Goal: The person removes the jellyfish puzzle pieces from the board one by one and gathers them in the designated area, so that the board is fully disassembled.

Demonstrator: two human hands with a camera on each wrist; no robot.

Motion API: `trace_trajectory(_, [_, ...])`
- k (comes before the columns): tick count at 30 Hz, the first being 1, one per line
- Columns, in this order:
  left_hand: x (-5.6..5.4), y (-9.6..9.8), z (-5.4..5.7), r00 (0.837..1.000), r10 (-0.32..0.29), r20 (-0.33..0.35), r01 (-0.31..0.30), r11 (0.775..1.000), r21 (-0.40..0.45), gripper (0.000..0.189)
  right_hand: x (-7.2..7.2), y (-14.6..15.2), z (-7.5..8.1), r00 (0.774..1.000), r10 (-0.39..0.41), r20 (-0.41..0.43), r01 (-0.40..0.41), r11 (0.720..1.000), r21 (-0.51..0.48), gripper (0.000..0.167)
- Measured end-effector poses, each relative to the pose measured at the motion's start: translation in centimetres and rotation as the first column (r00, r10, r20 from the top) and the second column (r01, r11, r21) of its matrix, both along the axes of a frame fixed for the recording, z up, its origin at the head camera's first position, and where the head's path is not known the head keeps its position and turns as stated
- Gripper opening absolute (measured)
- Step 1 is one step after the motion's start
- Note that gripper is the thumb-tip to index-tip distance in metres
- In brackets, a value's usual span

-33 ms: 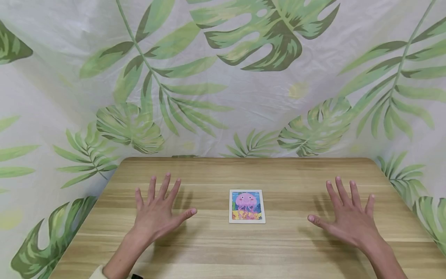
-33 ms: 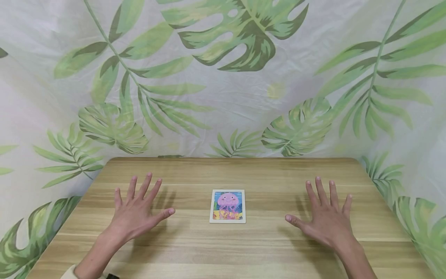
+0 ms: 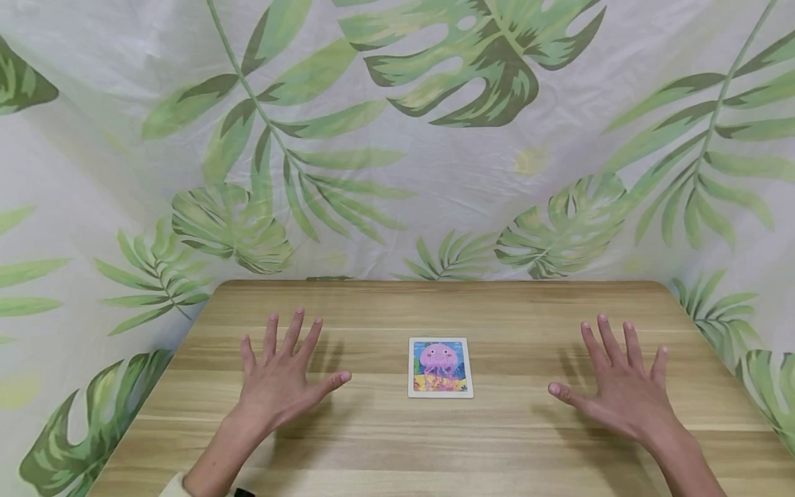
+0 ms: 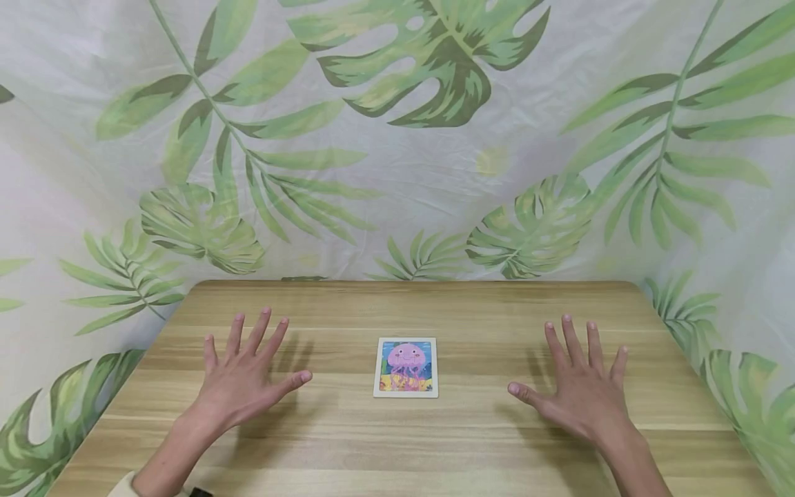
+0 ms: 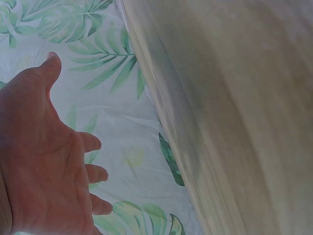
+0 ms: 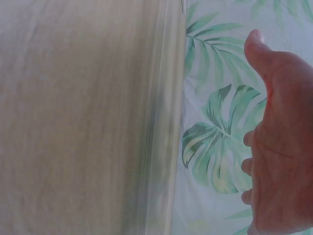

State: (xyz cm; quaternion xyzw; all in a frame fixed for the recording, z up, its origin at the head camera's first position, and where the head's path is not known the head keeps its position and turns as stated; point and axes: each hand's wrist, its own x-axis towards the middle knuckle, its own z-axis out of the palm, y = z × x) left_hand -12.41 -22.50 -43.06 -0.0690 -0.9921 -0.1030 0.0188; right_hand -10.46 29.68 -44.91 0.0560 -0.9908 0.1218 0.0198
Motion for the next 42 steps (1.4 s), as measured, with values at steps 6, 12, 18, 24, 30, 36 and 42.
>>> trace_trajectory(6, [0.0, 0.2, 0.0, 1.000, -0.002, -0.003, 0.002, 1.000, 0.007, 0.110, 0.1, -0.1, 0.1, 1.000, 0.001, 0.005, -0.001, 1.000, -0.007, 0.117])
trace_trajectory(12, [0.0, 0.6, 0.2, 1.000, -0.009, 0.006, 0.009, 1.000, 0.008, 0.109, 0.0, -0.3, 0.3, 1.000, 0.004, 0.008, -0.004, 1.000, -0.012, 0.117])
trace_trajectory(18, [0.1, 1.0, 0.4, 1.000, -0.019, 0.000, 0.019, 1.000, 0.010, 0.109, 0.0, -0.7, 0.2, 0.999, 0.018, 0.032, -0.018, 1.000, -0.018, 0.118])
trace_trajectory(24, [0.5, 1.4, 0.3, 1.000, -0.028, 0.011, 0.027, 0.999, 0.028, 0.109, 0.2, -1.1, -0.1, 0.999, 0.030, 0.029, -0.030, 0.999, -0.013, 0.119])
trace_trajectory(30, [0.5, 2.1, 0.2, 0.999, -0.039, 0.003, 0.039, 0.999, 0.026, 0.109, 0.1, -1.7, -0.3, 0.999, 0.038, 0.024, -0.038, 0.999, -0.013, 0.120])
trace_trajectory(36, [0.2, 3.1, 0.2, 0.998, -0.068, 0.007, 0.068, 0.997, 0.030, 0.108, -0.2, -2.7, -0.3, 0.998, 0.060, 0.027, -0.059, 0.998, -0.012, 0.123])
trace_trajectory(42, [-0.2, 4.2, -0.1, 0.993, -0.119, 0.001, 0.119, 0.992, 0.047, 0.106, -0.7, -3.8, 0.1, 0.994, 0.106, 0.021, -0.105, 0.994, -0.026, 0.124])
